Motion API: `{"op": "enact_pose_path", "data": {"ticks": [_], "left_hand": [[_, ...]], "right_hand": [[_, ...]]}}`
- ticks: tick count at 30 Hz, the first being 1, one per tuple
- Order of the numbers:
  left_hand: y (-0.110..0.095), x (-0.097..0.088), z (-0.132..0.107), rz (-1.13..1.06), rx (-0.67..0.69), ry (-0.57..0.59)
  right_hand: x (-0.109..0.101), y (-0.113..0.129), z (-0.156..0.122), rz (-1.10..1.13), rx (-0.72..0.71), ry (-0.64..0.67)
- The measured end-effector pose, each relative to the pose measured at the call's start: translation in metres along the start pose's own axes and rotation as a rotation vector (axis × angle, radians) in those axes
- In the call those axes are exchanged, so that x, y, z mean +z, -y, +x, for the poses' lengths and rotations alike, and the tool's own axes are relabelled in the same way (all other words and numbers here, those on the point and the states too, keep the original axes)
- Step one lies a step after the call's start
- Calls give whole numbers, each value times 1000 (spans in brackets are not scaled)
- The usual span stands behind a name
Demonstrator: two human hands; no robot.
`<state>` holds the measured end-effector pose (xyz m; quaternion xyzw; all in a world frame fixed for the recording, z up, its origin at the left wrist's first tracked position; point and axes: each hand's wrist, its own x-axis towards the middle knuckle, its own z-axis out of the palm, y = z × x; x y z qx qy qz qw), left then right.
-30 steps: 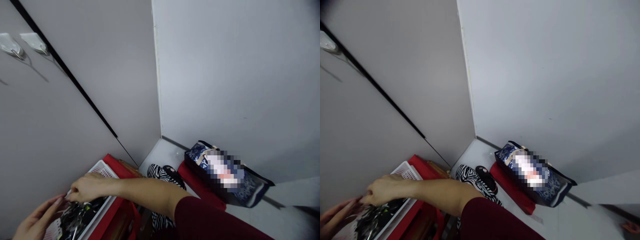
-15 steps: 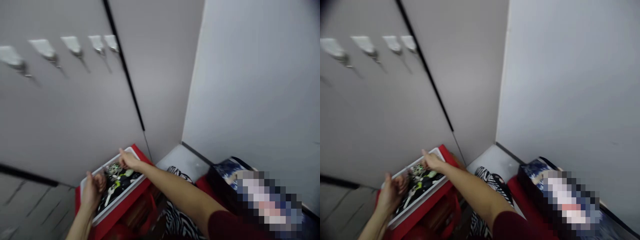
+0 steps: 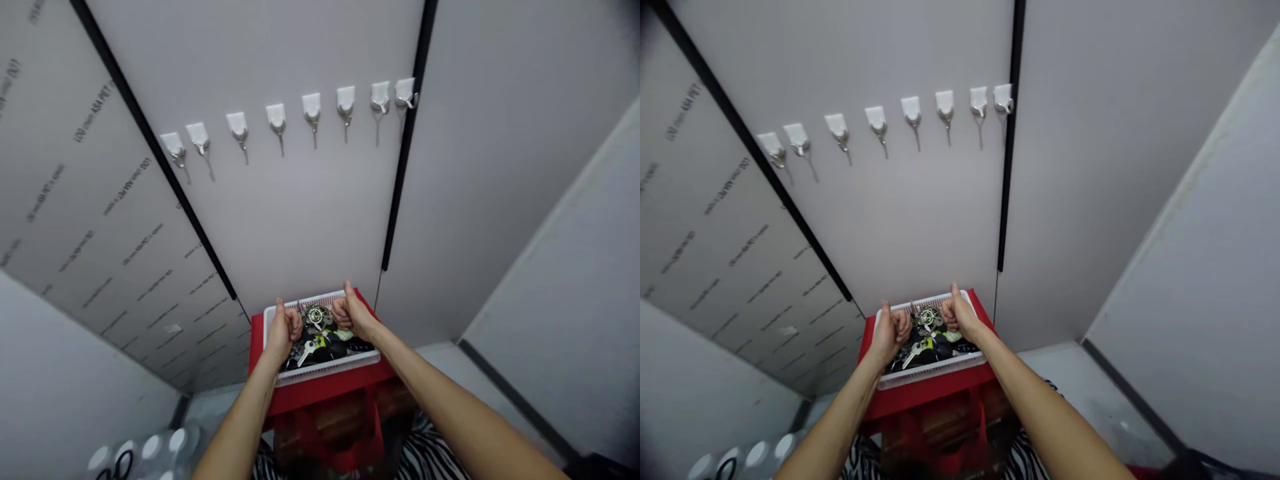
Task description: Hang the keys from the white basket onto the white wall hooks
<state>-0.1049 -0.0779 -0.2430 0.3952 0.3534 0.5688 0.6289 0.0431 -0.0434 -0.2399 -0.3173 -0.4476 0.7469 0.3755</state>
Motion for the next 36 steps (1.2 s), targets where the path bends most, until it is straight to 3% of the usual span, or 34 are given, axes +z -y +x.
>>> {"op": "enact_pose_path", "data": {"ticks": [8, 11, 15, 18, 25, 36], "left_hand": [[2, -3, 1, -25, -8, -17], [-23, 14, 4, -114, 37, 36], [-73, 44, 6, -171, 156, 168], [-93, 51, 4, -159, 160, 195], [-88, 38, -8, -116, 122, 173], [-94, 49, -13, -80, 147, 200]], "right_hand": [[7, -2, 1, -55, -4, -46], [26, 17, 0, -30, -66, 45], [62, 55, -4, 21, -207, 232], [78, 70, -6, 58, -211, 293], [84, 64, -10, 11, -97, 347], [86, 74, -21, -15, -97, 368]]}}
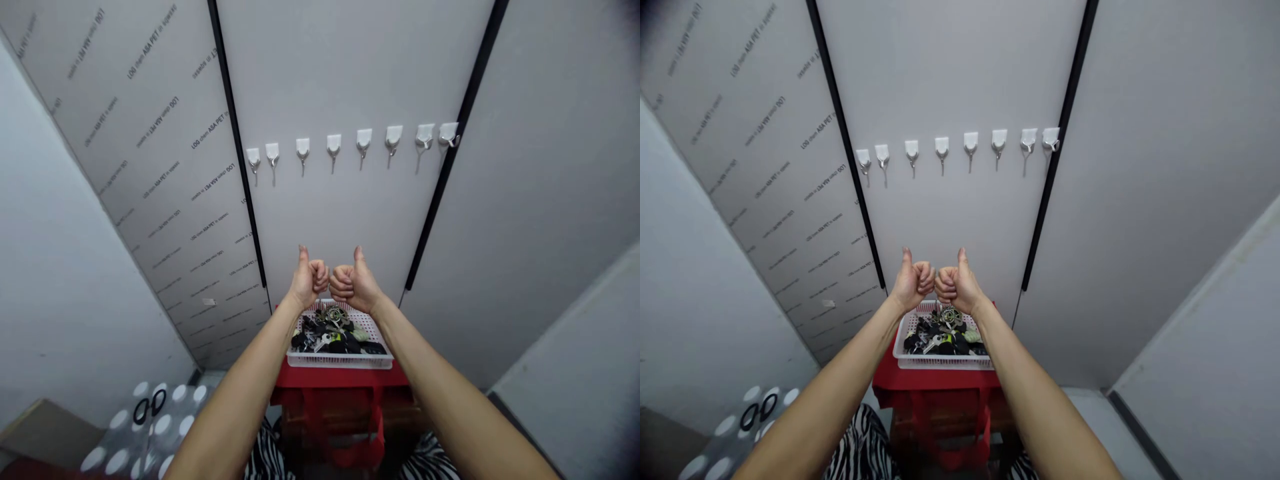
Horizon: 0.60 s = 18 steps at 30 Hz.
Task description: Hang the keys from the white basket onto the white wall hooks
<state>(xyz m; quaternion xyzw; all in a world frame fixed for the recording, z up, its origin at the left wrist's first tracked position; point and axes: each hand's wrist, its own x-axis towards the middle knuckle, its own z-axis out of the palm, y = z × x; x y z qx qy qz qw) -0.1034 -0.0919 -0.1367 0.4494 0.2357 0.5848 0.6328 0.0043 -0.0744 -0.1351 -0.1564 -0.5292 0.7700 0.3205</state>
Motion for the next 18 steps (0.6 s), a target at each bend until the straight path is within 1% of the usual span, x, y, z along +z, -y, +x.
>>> {"op": "enact_pose_path", "data": {"ticks": [9, 14, 16, 18], "left_hand": [[-1, 11, 2, 5, 11, 9], [6, 12, 0, 35, 10, -25], [14, 8, -2, 87, -4, -83], [26, -1, -7, 231, -45, -183]], "right_hand": [[-4, 5, -6, -31, -34, -5], [-8, 0, -6, -75, -35, -12], [-11, -8, -7, -176, -24, -74], [-16, -22, -10, -404, -27, -230]]}}
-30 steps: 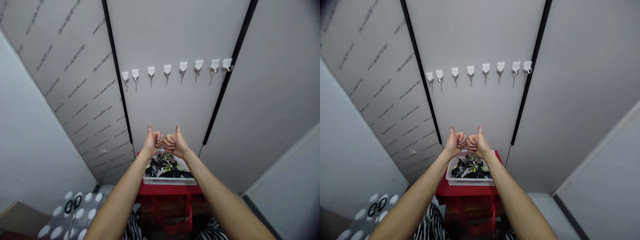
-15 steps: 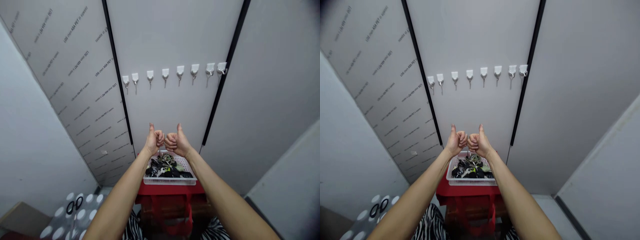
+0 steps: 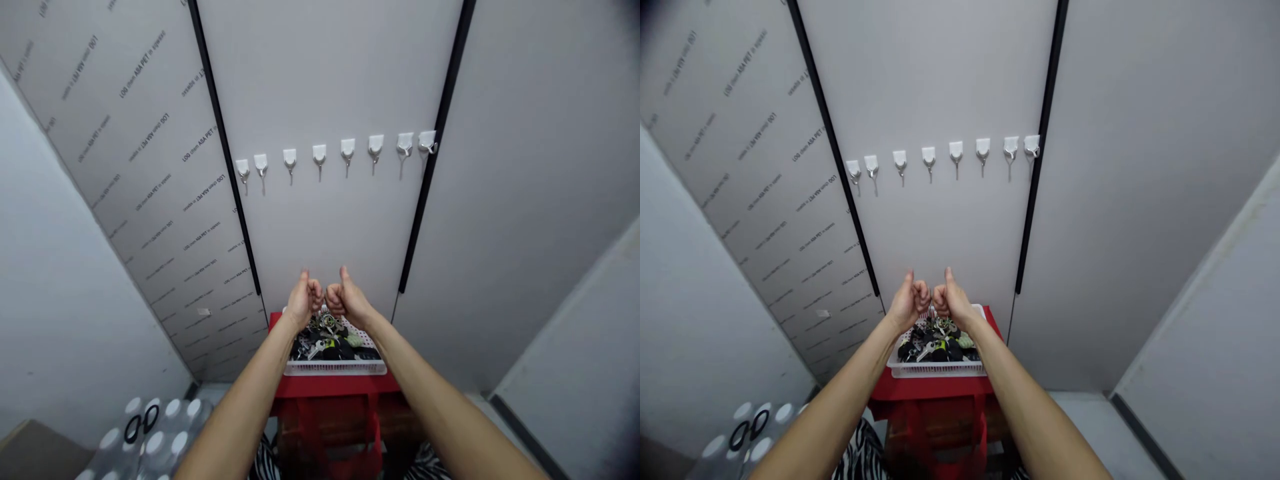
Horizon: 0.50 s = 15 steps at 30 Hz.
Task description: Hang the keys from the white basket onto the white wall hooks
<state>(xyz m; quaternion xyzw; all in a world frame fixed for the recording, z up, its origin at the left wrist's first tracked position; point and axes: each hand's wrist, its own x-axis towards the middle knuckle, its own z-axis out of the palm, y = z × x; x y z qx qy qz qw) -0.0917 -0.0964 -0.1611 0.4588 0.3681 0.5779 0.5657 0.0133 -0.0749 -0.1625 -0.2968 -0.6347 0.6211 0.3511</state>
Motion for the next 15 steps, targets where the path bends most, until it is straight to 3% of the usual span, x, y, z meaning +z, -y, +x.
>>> {"op": "enact_pose_path", "data": {"ticks": [3, 6, 11, 15], "left_hand": [[29, -14, -11, 437, -21, -147], [56, -27, -28, 838, 6, -128], [74, -34, -45, 1179, 38, -20], [75, -38, -40, 1120, -5, -44]], "right_hand": [[-1, -31, -11, -507, -43, -273], [-4, -61, -26, -845, -120, -369], [-4, -76, -37, -1033, -149, -246], [-7, -73, -36, -1037, -129, -149]]}}
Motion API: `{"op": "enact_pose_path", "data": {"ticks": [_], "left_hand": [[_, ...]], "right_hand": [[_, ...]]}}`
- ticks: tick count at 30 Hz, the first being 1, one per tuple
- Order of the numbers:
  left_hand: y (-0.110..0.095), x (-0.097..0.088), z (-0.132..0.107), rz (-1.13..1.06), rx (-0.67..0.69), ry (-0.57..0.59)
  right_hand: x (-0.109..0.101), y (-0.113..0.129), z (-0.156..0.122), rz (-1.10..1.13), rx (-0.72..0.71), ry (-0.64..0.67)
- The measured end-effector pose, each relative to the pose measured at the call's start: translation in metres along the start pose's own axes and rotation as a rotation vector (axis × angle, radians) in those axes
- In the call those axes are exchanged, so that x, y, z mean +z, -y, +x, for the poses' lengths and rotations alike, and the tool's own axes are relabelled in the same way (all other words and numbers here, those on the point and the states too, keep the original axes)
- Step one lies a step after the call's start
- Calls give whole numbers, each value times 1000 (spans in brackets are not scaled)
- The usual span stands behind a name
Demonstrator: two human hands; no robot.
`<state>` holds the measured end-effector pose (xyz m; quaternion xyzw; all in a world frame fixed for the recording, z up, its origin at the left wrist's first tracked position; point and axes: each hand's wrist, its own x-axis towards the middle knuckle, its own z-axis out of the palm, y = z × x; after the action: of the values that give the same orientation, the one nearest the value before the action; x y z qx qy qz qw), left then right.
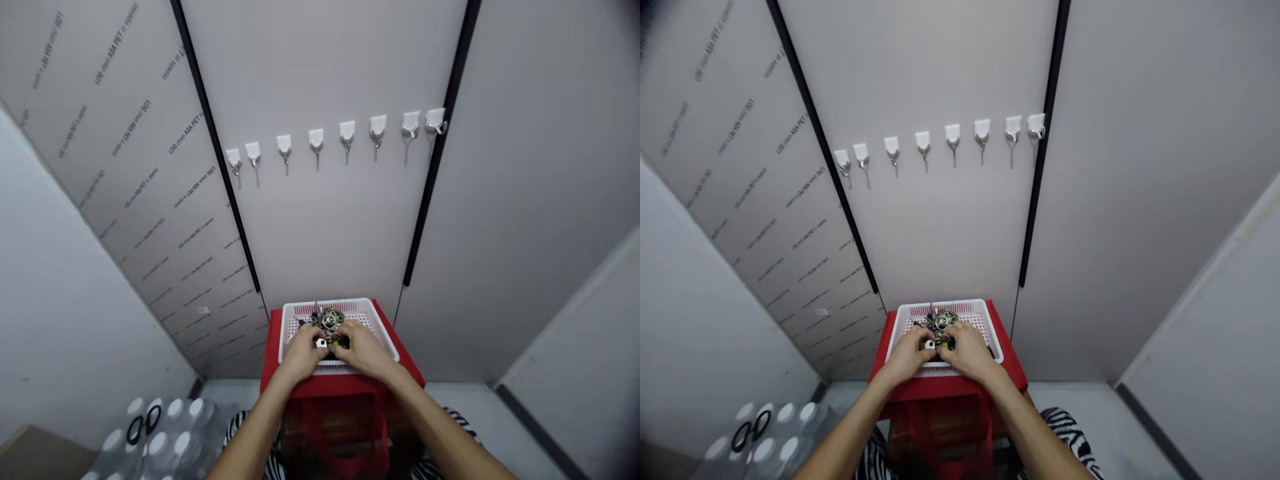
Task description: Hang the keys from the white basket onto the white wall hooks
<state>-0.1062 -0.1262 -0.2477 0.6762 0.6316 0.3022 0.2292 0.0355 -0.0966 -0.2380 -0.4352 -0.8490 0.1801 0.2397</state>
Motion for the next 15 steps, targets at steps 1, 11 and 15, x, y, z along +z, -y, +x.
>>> {"op": "enact_pose_path", "data": {"ticks": [1, 11, 15], "left_hand": [[1, 0, 2, -63, -16, -23], [4, 2, 3, -551, -116, -128], [8, -1, 5, -757, -228, -313]], "right_hand": [[-1, 0, 0, 21, -8, 16], [0, -9, 6, 488, 156, -33], [2, -22, 8, 669, 320, -199]]}}
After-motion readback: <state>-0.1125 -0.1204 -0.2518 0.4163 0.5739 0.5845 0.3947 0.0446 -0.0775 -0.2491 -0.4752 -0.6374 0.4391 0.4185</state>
